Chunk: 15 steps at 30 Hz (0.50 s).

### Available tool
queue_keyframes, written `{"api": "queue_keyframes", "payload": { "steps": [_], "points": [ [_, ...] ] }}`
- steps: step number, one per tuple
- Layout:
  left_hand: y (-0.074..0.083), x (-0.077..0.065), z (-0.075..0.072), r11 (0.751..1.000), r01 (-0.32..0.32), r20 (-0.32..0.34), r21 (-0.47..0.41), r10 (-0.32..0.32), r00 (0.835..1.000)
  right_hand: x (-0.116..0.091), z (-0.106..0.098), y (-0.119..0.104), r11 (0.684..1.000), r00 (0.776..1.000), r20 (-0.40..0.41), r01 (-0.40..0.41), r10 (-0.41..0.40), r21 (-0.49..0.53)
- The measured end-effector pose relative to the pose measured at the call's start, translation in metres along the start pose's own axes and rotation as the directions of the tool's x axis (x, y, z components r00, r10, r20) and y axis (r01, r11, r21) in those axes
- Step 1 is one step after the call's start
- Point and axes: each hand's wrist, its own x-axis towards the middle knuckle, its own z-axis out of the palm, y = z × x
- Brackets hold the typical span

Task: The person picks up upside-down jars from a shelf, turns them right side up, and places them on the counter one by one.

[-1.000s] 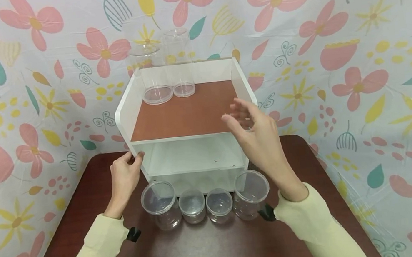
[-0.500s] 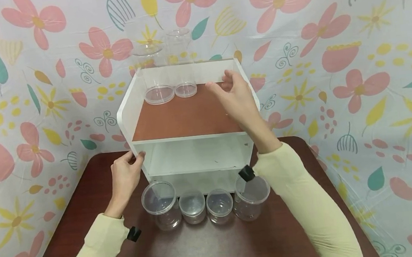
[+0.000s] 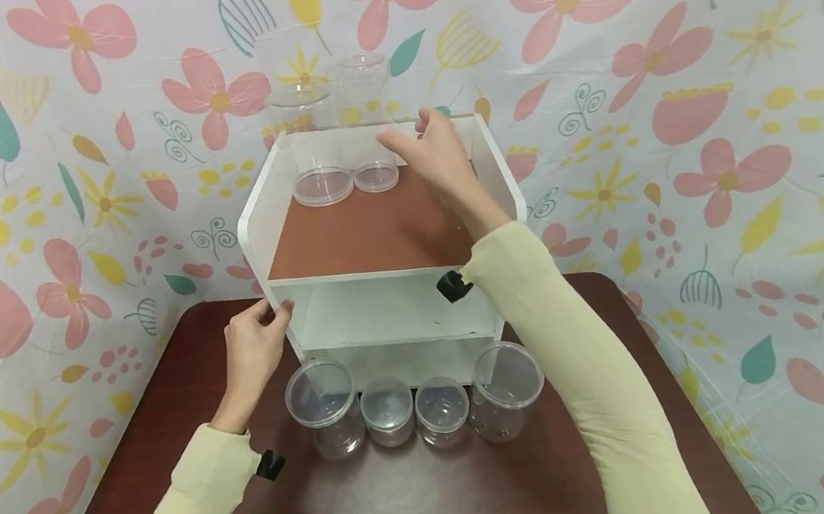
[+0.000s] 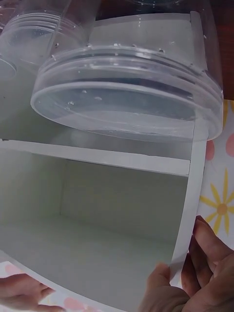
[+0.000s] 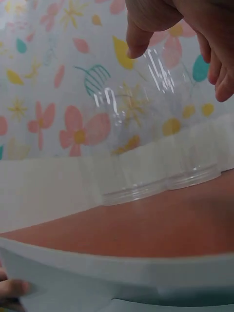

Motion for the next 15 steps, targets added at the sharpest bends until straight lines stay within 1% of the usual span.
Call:
{"api": "queue_keyframes", "payload": {
  "steps": [1,7,12,15],
  "points": [
    [0.0,0.0,0.0,1.0,-0.001,-0.001,0.003,0.001,1.0,0.005,0.002,-0.001,1.0,1.0,0.007,-0.002,0.002,0.016],
    [0.001,0.001,0.0,1.0,0.014,0.012,0.005,-0.014,1.0,0.034,0.011,-0.005,0.999,0.998,0.033,-0.05,0.05,-0.002],
    [0.0,0.002,0.0,1.0,0.02,0.012,0.01,-0.02,1.0,0.053,0.017,-0.005,0.999,0.999,0.031,-0.033,0.034,-0.016],
    [0.0,0.002,0.0,1.0,0.017,0.014,0.012,-0.017,1.0,0.062,0.021,-0.004,0.999,0.999,0.029,-0.036,0.035,0.027]
  ]
}}
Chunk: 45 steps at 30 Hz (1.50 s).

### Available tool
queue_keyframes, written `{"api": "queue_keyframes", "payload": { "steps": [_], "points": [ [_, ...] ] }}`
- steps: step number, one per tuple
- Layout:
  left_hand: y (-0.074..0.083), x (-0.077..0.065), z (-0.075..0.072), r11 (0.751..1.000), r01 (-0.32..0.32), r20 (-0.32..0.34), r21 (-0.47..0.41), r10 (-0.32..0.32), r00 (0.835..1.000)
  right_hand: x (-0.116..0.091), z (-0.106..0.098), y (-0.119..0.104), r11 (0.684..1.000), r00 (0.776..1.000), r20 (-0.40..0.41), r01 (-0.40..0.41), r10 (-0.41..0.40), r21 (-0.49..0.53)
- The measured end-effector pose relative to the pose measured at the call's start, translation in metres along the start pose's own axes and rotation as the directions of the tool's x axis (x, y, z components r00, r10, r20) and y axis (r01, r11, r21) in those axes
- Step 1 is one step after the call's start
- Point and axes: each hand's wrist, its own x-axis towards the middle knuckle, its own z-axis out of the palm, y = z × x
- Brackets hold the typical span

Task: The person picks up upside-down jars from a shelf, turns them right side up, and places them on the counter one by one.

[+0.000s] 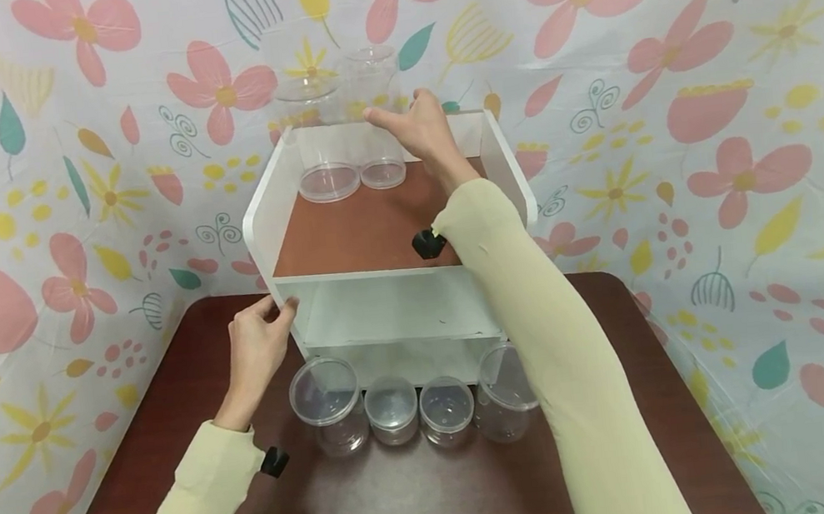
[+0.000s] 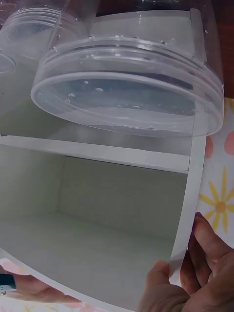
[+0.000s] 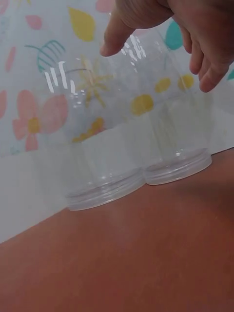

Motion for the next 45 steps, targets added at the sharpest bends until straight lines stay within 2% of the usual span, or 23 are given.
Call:
{"api": "queue_keyframes", "payload": {
  "steps": [5,13,21,28,33,38,45],
  "points": [
    [0.001,-0.002,0.001,1.0,0.007,0.008,0.002,-0.007,1.0,0.008,0.004,0.004,0.996,1.0,0.017,-0.022,0.021,0.086],
    [0.002,-0.005,0.002,1.0,0.011,0.008,-0.008,-0.011,1.0,0.018,0.01,0.002,0.989,1.0,0.014,-0.011,0.009,0.145],
    [0.004,-0.006,0.003,1.0,0.014,0.023,-0.012,-0.014,1.0,0.021,0.013,0.0,0.996,1.0,-0.014,0.025,-0.024,0.086],
    [0.004,-0.005,0.003,1.0,0.018,0.012,-0.01,-0.018,1.0,0.02,0.013,0.001,0.996,0.999,-0.04,0.031,-0.028,0.084],
    [0.003,-0.006,0.003,1.0,0.015,0.009,-0.011,-0.015,1.0,0.011,0.0,0.007,0.994,0.996,-0.087,0.042,-0.033,0.106],
    [0.003,-0.006,0.004,1.0,-0.006,0.012,-0.014,0.006,1.0,-0.008,-0.018,0.011,0.991,0.991,-0.132,0.02,-0.003,0.133],
    [0.003,-0.006,0.002,1.0,-0.01,0.007,-0.011,0.01,1.0,-0.039,-0.023,-0.004,0.963,0.983,-0.179,0.001,0.049,0.27]
  ]
}}
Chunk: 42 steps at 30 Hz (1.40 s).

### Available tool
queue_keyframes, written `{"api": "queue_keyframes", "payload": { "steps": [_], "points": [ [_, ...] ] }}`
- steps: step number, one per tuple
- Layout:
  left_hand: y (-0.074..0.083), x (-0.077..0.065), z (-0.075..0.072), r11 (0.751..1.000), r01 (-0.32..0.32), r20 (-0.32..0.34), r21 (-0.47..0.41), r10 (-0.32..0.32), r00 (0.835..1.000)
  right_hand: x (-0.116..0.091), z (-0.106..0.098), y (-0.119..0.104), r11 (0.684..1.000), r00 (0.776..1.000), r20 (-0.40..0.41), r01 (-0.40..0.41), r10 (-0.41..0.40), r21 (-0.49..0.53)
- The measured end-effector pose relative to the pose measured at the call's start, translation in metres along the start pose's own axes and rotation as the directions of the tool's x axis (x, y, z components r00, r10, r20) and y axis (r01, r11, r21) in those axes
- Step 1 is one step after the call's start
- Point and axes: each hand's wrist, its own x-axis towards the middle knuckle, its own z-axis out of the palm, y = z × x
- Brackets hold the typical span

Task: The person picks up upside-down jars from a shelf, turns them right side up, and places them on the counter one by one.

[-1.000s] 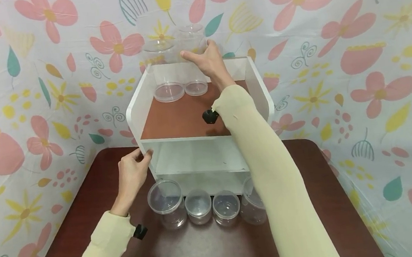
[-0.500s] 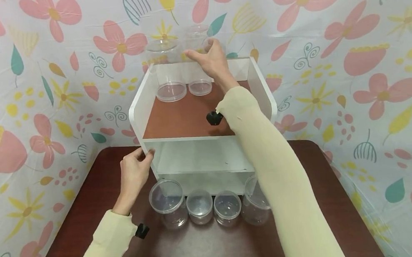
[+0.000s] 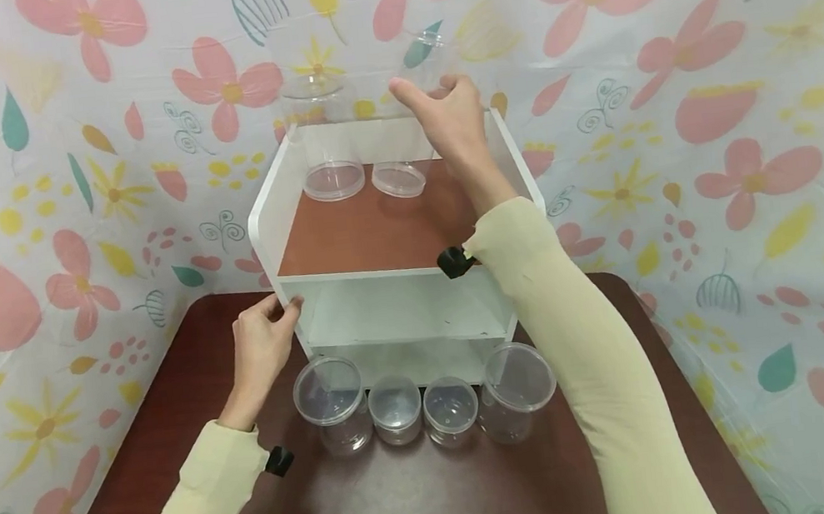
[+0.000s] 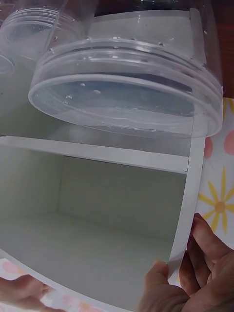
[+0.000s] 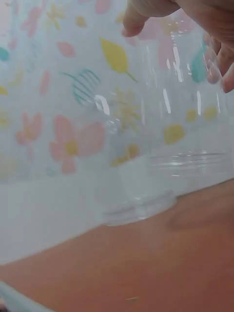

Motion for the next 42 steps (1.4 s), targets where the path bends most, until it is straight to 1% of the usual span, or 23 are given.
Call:
{"api": "queue_keyframes", "payload": {
  "steps": [4,7,9,18,22,26,31,36,42],
  "points": [
    [-0.001,0.001,-0.003,1.0,0.002,-0.011,0.006,-0.002,1.0,-0.019,-0.001,-0.006,0.999,0.999,0.03,0.013,-0.015,0.052],
    [-0.001,0.002,-0.003,1.0,-0.009,-0.011,0.01,0.009,1.0,-0.034,-0.006,-0.007,0.995,0.998,0.057,0.025,-0.031,0.099],
    [-0.002,0.002,-0.003,1.0,-0.013,-0.011,0.011,0.013,1.0,-0.043,-0.01,-0.006,0.994,0.997,0.067,0.034,-0.041,0.106],
    [-0.001,0.003,-0.003,1.0,-0.014,-0.015,0.008,0.014,1.0,-0.078,-0.032,0.005,0.995,0.992,0.084,0.094,-0.096,0.038],
    [-0.001,0.002,-0.002,1.0,-0.007,-0.007,0.008,0.007,1.0,-0.091,-0.041,0.009,0.994,0.99,0.097,0.106,-0.107,0.018],
    [0.0,0.001,-0.001,1.0,-0.007,0.001,0.003,0.007,1.0,-0.104,-0.05,0.013,0.99,0.985,0.115,0.124,-0.131,0.065],
    [0.0,0.001,0.0,1.0,-0.007,0.0,-0.002,0.007,1.0,-0.12,-0.062,0.016,0.979,0.981,0.105,0.148,-0.164,0.143],
    [-0.002,0.0,0.001,1.0,-0.013,-0.002,-0.009,0.013,1.0,-0.134,-0.071,0.021,0.946,0.973,0.078,0.188,-0.215,0.264],
    [-0.004,-0.001,0.002,1.0,-0.021,0.0,-0.02,0.021,1.0,-0.146,-0.084,0.03,0.909,0.961,0.077,0.222,-0.264,0.352]
  ]
}}
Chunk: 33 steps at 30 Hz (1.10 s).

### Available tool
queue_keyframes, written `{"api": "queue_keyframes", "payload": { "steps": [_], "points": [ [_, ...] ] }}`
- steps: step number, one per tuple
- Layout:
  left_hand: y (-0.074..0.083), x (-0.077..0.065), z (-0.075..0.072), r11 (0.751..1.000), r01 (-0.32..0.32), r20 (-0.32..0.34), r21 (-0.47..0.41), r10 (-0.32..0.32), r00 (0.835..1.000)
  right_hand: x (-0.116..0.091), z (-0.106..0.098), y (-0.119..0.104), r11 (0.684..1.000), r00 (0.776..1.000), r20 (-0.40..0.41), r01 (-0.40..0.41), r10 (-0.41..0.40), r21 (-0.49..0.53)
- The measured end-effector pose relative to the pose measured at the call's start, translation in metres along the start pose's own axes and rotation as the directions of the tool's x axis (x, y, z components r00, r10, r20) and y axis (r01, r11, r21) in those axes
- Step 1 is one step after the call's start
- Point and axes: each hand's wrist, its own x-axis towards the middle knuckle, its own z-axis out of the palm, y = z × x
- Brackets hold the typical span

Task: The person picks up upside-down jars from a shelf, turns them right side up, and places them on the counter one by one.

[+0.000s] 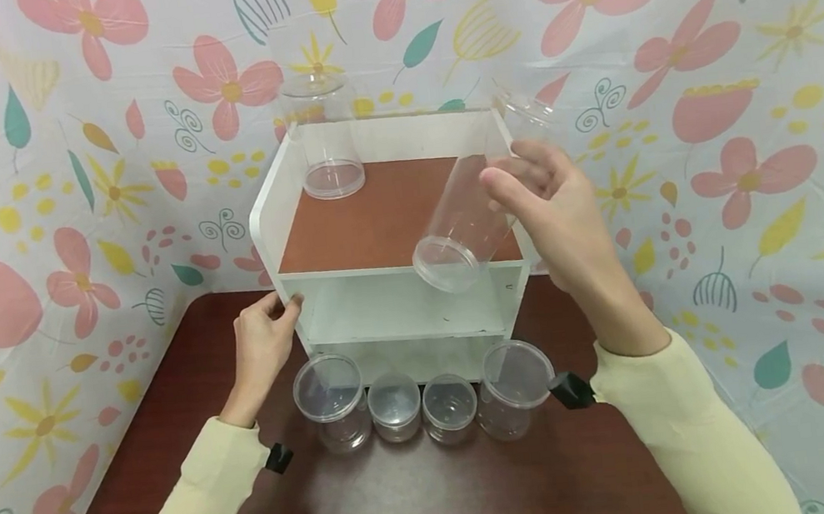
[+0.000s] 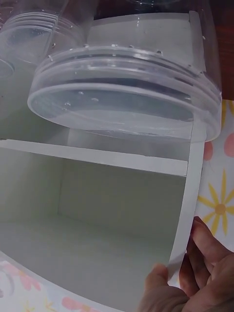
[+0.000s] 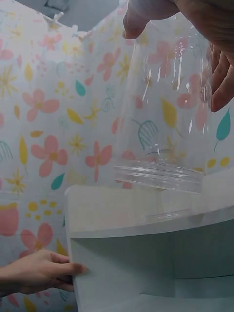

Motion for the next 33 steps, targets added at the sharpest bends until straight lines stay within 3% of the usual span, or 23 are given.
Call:
{"api": "queue_keyframes", "payload": {
  "steps": [17,33],
  "points": [
    [0.0,0.0,0.0,1.0,0.015,-0.001,0.007,-0.015,1.0,-0.037,-0.023,0.006,0.997,0.999,0.015,0.05,-0.05,0.057],
    [0.003,-0.001,-0.001,0.999,0.036,0.008,0.01,-0.036,0.999,-0.065,-0.027,0.033,0.991,0.997,0.024,0.069,-0.072,0.117]
  ]
}}
